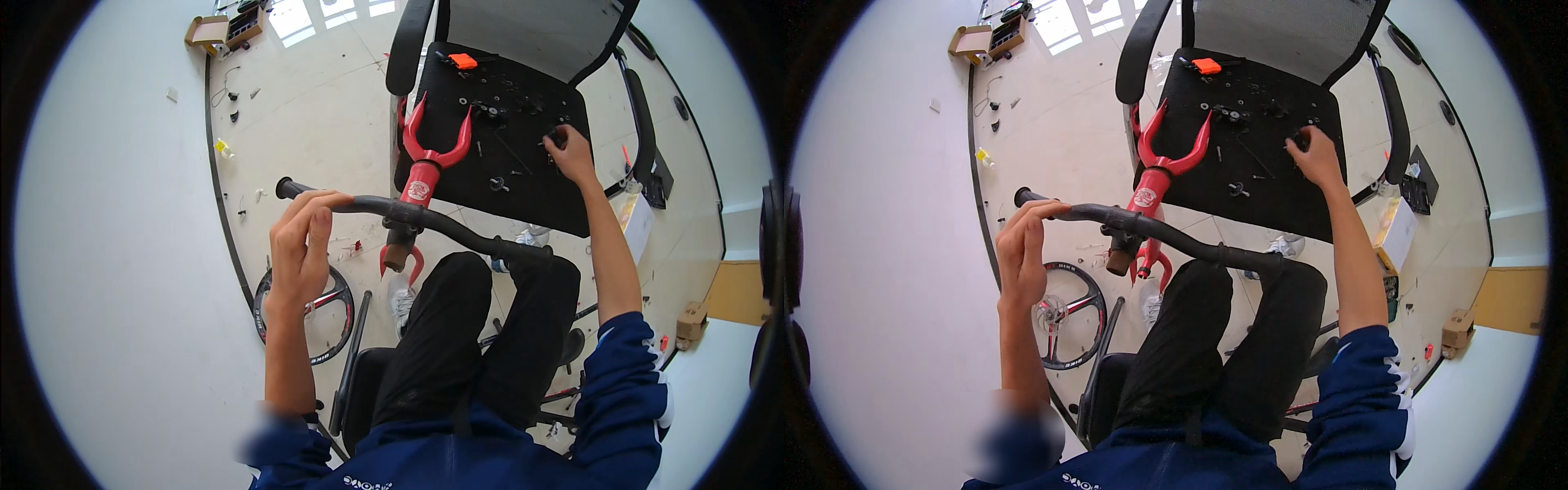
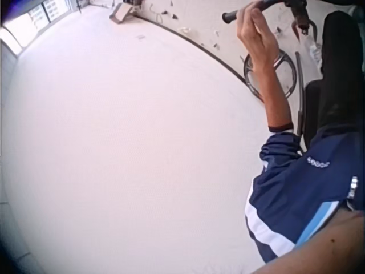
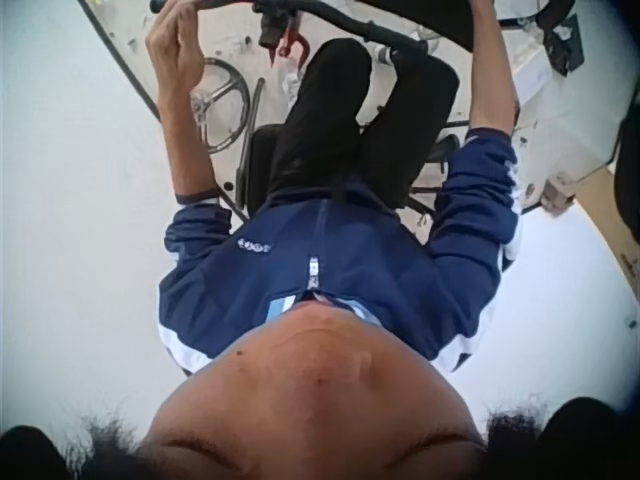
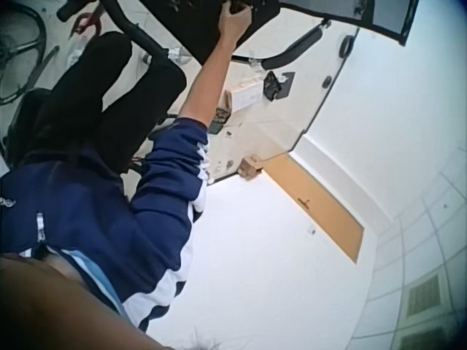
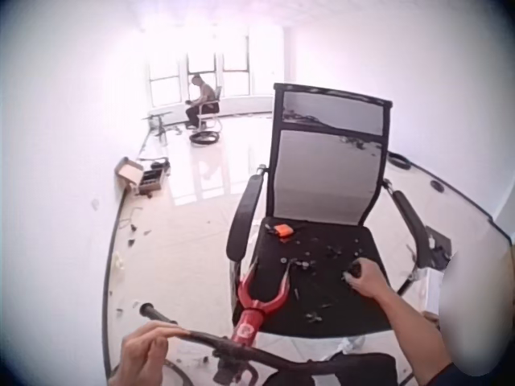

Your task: The person assembles a bicycle by attaching a disc brake rotor to a wheel, then mounting a red fork onto a handlebar stem. They secure the components using bolts and washers, working primarily while seated on a chair.

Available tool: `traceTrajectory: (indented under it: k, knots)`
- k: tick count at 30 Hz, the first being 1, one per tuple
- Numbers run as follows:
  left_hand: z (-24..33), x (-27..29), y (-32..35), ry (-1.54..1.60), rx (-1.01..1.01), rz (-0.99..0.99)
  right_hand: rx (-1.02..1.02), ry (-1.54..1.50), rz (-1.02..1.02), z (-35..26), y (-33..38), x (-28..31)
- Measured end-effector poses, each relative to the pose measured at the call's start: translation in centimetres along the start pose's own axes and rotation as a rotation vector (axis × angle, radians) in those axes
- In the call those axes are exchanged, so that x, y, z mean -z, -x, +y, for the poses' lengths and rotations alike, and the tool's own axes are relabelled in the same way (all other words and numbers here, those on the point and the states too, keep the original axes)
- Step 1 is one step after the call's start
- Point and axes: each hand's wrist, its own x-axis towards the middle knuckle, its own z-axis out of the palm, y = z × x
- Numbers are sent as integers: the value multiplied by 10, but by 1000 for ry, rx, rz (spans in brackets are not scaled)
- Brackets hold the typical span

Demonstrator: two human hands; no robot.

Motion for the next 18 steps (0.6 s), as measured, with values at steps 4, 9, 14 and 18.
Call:
traceTrajectory:
  k: [4, 9, 14, 18]
  knots:
    - [-1, 10, 1, 3, 71, 31, 111, -505, -134, -108, 23, 55]
    - [13, 8, -15, -8, -12, -16, 583, -367, -401, -257, 88, 86]
    - [10, -5, -31, -11, -81, -212, 484, -341, -447, -280, 99, 50]
    - [1, -14, -23, -77, -151, -262, 469, -340, -440, -277, 107, 37]
